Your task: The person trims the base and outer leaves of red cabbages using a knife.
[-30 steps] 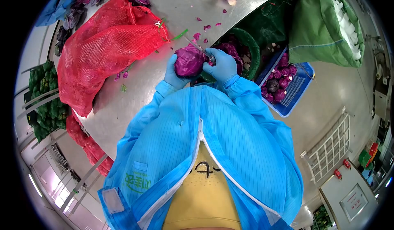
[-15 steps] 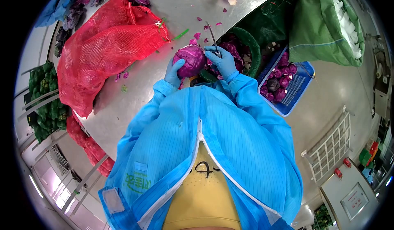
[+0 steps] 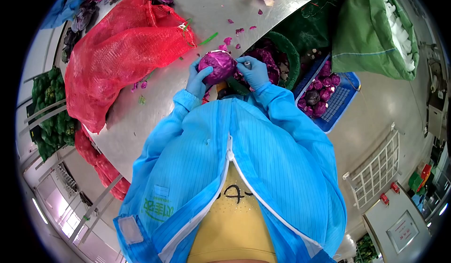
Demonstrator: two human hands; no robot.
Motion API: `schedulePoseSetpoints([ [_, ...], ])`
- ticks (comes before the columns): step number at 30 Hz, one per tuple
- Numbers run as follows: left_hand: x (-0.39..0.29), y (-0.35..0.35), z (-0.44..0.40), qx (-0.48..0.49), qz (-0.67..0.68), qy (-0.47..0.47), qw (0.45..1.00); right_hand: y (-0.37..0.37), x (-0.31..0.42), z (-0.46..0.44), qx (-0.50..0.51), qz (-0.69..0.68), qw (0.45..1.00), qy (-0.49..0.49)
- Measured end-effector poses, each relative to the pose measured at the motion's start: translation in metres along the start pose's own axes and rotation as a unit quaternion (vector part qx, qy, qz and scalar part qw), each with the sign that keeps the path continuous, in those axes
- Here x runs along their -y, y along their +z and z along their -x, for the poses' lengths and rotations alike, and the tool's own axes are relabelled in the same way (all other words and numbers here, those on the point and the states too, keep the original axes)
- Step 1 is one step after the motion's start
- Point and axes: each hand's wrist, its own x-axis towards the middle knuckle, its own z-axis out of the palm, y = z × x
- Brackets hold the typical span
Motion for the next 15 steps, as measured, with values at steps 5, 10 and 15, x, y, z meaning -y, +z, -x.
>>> schedulePoseSetpoints([
  [5,0.031,-0.021,-0.027,-0.090,-0.313,0.155,0.933,0.022,0.019,0.018,-0.096,0.214,0.965,-0.114],
  [10,0.023,-0.023,-0.032,-0.079,-0.254,0.101,0.959,0.024,0.013,0.013,-0.111,0.182,0.974,-0.074],
  [15,-0.002,-0.003,-0.006,-0.029,-0.079,0.039,0.996,0.009,0.003,0.006,-0.138,0.179,0.973,-0.041],
])
